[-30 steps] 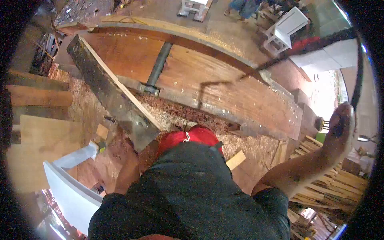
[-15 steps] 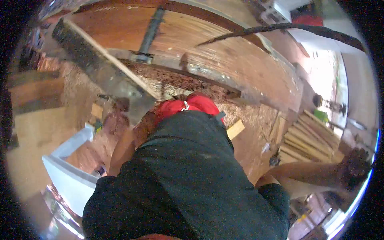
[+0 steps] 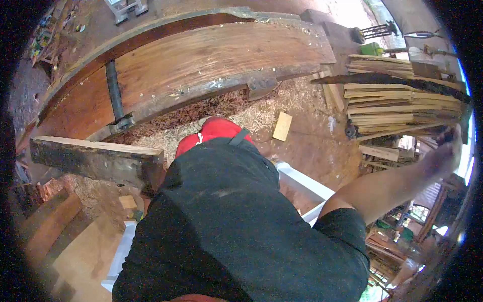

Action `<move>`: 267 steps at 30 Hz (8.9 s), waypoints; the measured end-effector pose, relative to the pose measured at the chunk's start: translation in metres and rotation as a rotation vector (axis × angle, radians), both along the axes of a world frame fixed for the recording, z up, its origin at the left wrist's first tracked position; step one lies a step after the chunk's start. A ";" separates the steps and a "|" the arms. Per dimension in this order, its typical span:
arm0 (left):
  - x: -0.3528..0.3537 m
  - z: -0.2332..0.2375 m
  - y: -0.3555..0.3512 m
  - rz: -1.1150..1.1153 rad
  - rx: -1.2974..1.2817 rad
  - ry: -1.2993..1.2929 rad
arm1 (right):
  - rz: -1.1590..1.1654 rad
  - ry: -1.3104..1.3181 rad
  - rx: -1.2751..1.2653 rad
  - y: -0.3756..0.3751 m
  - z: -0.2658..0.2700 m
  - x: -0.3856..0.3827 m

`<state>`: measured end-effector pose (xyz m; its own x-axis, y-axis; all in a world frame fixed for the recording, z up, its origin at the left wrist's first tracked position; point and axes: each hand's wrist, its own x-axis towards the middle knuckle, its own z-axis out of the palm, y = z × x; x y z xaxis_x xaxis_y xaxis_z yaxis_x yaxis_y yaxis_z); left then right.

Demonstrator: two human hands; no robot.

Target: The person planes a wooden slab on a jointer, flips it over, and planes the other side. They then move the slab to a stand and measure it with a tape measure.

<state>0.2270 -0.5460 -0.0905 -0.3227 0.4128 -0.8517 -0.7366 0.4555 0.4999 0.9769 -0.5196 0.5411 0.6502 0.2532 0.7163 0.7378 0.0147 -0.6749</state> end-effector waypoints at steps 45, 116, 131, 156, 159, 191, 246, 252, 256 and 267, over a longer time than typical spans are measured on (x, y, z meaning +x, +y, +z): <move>0.133 -0.016 -0.022 0.027 0.114 -0.013 | 1.585 2.013 -1.908 0.155 -0.641 -0.491; -0.316 0.122 0.226 -0.353 -0.423 1.640 | 0.682 1.778 -0.916 0.133 -0.577 -0.143; -0.364 0.101 0.363 -0.687 -0.433 1.056 | 0.557 1.877 -0.767 0.070 -0.608 -0.115; 0.264 0.144 0.400 -1.020 -0.621 1.418 | 0.316 1.832 -0.489 -0.152 -0.563 0.330; 0.306 0.110 0.423 -1.130 -0.620 1.431 | 0.217 1.800 -0.523 -0.165 -0.551 0.379; 0.436 0.119 0.446 -0.201 -0.410 1.213 | 0.694 0.924 -0.843 0.351 -0.531 0.334; 0.379 0.087 0.457 -0.150 -0.354 1.567 | 1.650 -0.534 -0.771 0.447 -0.493 0.134; 0.324 0.081 0.461 -0.175 -0.405 1.587 | 1.669 -0.553 -0.764 0.459 -0.497 0.087; 0.296 0.081 0.469 -0.126 -0.378 1.562 | 1.680 -0.593 -0.726 0.468 -0.501 0.055; 0.196 0.069 0.486 -0.105 -0.508 1.649 | 1.766 -0.697 -0.687 0.495 -0.506 -0.038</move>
<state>0.4225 -0.0600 -0.0213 -0.9105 0.3039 0.2803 0.4031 0.8029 0.4390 0.9391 -0.0244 0.0351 -0.8595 0.4647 0.2129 0.2910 0.7873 -0.5436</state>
